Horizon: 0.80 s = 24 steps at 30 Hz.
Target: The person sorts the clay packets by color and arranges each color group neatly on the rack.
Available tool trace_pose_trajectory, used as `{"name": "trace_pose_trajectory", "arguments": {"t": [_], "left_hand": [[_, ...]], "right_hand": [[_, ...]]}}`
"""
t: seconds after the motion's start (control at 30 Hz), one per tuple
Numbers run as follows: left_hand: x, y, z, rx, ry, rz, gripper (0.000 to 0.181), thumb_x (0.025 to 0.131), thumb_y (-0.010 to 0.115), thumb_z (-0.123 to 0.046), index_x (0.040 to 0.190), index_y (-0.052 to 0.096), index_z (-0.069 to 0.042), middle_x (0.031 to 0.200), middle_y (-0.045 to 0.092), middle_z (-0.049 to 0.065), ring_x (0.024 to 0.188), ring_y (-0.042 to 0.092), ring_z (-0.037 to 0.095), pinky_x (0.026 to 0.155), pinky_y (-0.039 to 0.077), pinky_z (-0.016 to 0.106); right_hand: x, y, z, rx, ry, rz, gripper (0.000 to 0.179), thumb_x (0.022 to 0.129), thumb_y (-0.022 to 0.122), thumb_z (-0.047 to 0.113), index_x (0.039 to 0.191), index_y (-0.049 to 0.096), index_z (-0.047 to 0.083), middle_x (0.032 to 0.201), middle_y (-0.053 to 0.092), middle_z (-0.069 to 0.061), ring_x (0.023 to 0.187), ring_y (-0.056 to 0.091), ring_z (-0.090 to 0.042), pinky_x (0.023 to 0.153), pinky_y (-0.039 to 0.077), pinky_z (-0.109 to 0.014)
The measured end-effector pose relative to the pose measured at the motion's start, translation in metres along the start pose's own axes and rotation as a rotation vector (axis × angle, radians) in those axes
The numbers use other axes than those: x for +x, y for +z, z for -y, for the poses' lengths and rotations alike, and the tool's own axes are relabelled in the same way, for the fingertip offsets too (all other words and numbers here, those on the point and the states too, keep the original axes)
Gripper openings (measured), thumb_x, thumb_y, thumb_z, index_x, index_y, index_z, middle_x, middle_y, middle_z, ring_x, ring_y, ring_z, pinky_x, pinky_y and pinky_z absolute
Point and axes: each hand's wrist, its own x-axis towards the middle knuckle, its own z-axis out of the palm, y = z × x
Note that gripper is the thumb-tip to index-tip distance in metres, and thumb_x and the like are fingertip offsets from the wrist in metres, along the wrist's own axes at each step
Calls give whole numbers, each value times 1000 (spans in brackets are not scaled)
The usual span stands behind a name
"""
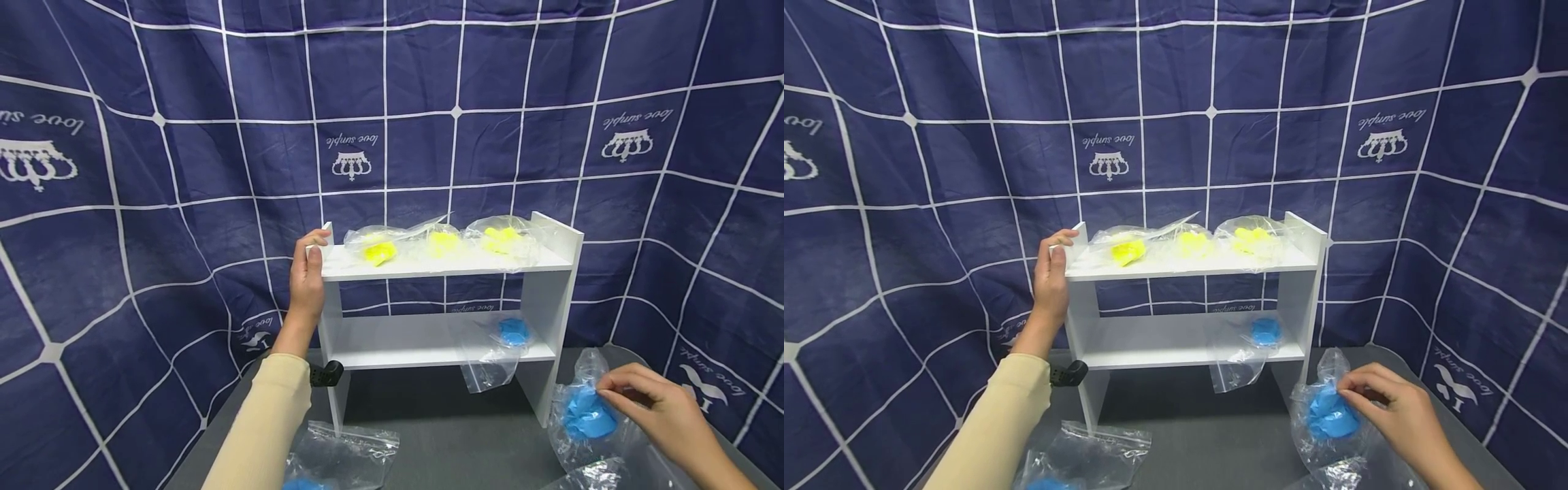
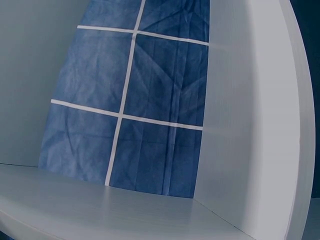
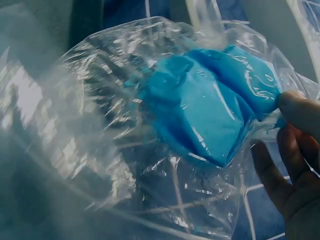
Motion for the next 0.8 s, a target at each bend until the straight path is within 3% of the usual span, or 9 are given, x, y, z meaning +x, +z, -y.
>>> {"name": "trace_pose_trajectory", "arguments": {"t": [0.13, 0.27, 0.33, 0.47, 0.53, 0.63, 0.8], "left_hand": [[0, 2, -14, 8, 0, 9, 19, 98, 31, 2, 101, 42, 18, 120, 49, 37, 124, 45, 37, 108, 30, 25], [-1, 3, -20, 13, -9, 3, 19, 98, 31, 3, 100, 42, 19, 120, 49, 37, 124, 46, 38, 107, 30, 25], [-1, 4, -21, 11, -18, 7, 19, 98, 31, 3, 100, 42, 19, 120, 50, 36, 124, 46, 37, 107, 30, 24], [-2, 6, -21, 15, -23, 22, 20, 98, 31, 2, 102, 43, 18, 122, 50, 36, 125, 45, 37, 108, 29, 24], [-1, 7, -21, 18, -24, 26, 20, 98, 32, 1, 102, 42, 18, 123, 50, 36, 126, 44, 38, 108, 29, 25], [-1, 4, -4, 14, -2, 16, 23, 100, 33, -6, 103, 44, 14, 123, 52, 31, 126, 47, 30, 109, 29, 26], [-1, -3, 16, 22, 15, 2, 26, 102, 35, -14, 103, 46, 9, 123, 55, 23, 126, 48, 22, 110, 29, 29]], "right_hand": [[11, 6, 8, 31, 30, -48, 42, 61, 80, -14, 83, 71, 22, 83, 63, 16, 67, 52, 11, 57, 41, -7], [9, 27, 10, 68, 9, 8, 40, 62, 80, -11, 82, 70, 22, 82, 64, 14, 70, 55, 9, 58, 44, -7], [-2, 40, 8, 103, 13, 112, 34, 67, 80, -6, 84, 70, 22, 84, 65, 13, 71, 57, 8, 59, 46, -9], [-30, 65, -2, 153, 49, 397, 22, 77, 78, 15, 97, 70, 20, 96, 67, 8, 83, 62, 1, 62, 52, -18], [-41, 76, -7, 95, 10, 461, 34, 76, 78, 27, 108, 68, 20, 105, 66, 4, 92, 62, -4, 66, 53, -24], [-49, 90, -12, -27, -47, 495, 62, 66, 82, 41, 122, 63, 21, 120, 64, -5, 106, 59, -21, 73, 51, -35], [-47, 101, -13, -19, 47, 693, 89, 59, 84, 44, 139, 49, 22, 137, 51, -22, 117, 50, -45, 77, 49, -53]]}}
